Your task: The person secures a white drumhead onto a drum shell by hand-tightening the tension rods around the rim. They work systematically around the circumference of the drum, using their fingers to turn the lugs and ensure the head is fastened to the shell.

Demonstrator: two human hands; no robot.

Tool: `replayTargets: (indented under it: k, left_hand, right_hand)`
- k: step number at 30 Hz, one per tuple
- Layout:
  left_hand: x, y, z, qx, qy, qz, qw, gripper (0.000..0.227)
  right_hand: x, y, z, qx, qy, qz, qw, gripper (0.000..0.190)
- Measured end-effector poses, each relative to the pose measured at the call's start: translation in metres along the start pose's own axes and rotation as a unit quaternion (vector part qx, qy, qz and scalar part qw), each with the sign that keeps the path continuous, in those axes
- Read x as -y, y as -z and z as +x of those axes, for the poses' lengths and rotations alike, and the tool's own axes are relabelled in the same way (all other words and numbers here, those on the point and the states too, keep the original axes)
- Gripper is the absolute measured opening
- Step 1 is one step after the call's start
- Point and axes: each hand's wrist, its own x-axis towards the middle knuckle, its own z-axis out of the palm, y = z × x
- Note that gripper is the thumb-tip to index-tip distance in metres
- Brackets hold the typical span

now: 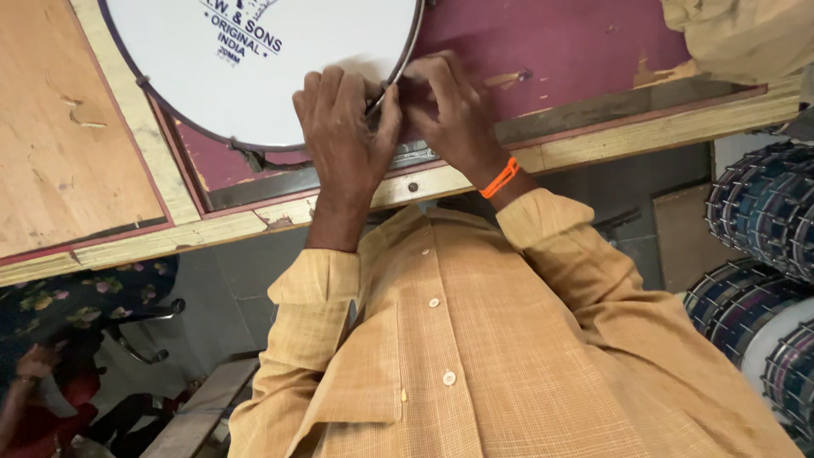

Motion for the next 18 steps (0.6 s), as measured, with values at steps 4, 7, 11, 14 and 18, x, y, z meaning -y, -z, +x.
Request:
replayTargets:
  k: [4, 7, 11, 14, 18]
  left_hand:
    - [0.003, 0.002, -0.005, 0.009, -0.015, 0.011, 1.0, 0.025]
    - [0.002, 0.004, -0.004, 0.002, -0.024, 0.013, 1.0, 0.027]
    - [0.0, 0.006, -0.002, -0.001, -0.021, 0.002, 1.0, 0.028]
    - [-0.002, 0.008, -0.005, 0.003, -0.013, -0.003, 1.0, 0.028]
    - [-0.002, 0.013, -0.008, 0.007, 0.004, -0.036, 0.999, 0.026]
  right_hand:
    - [0.006, 0.033, 0.034, 0.006, 0.245, -0.19, 0.951, 0.026]
    - [0.005, 0.048, 0.061, 0.07, 0.337, -0.213, 0.914, 0.011]
    - [0.002, 0.055, 0.078, 0.121, 0.39, -0.26, 0.875, 0.009]
    - [0.002, 0.052, 0.078, 0.139, 0.384, -0.253, 0.877, 0.011]
    - [0.003, 0.048, 0.077, 0.148, 0.382, -0.241, 0.88, 0.013]
